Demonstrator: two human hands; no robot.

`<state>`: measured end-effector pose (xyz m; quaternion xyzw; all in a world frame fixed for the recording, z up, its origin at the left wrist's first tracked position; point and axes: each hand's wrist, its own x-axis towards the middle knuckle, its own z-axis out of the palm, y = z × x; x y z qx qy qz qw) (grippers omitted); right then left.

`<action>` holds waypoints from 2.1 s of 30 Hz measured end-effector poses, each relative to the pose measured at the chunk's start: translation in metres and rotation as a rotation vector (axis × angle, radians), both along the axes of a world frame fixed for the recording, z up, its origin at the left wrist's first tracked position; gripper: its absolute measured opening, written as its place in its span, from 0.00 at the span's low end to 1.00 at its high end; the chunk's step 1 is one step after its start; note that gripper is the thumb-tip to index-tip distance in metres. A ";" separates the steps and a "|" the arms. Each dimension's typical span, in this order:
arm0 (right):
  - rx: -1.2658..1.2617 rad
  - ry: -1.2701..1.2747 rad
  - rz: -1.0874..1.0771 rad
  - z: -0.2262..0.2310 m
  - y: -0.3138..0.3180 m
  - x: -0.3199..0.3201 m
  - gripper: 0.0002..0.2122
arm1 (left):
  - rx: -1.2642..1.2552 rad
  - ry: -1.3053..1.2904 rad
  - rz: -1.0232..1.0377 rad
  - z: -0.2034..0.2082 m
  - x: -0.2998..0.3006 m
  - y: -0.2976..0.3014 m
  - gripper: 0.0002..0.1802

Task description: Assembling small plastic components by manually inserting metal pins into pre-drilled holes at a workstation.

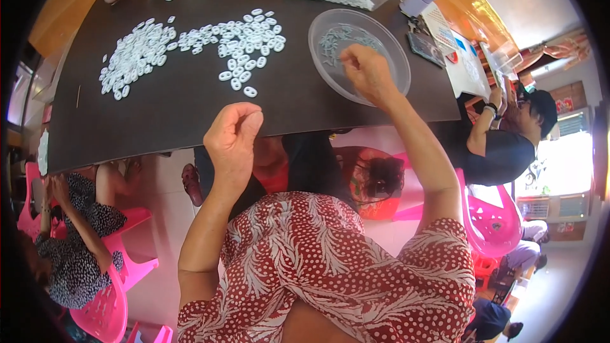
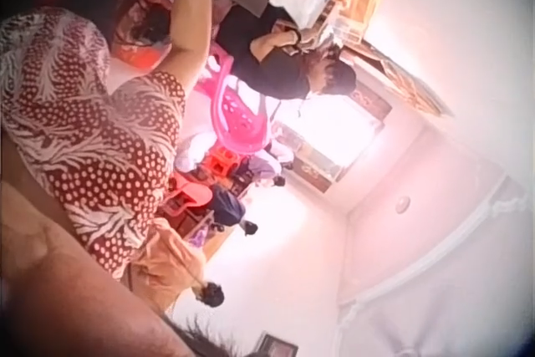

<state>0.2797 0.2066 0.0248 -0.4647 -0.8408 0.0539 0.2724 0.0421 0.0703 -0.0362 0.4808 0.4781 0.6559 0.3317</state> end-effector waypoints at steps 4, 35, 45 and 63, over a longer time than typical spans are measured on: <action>0.074 0.146 0.180 0.012 -0.021 -0.028 0.05 | -0.110 -0.317 -0.106 0.008 0.001 0.000 0.06; -0.632 0.548 0.300 -0.004 -0.089 -0.109 0.07 | -0.081 -0.652 -0.208 0.009 -0.012 -0.016 0.10; -0.645 0.541 0.295 -0.006 -0.089 -0.113 0.07 | -0.058 -0.619 -0.188 0.003 -0.012 -0.018 0.11; -0.635 0.539 0.301 -0.011 -0.092 -0.116 0.07 | -0.034 -0.525 -0.094 -0.001 -0.010 -0.020 0.09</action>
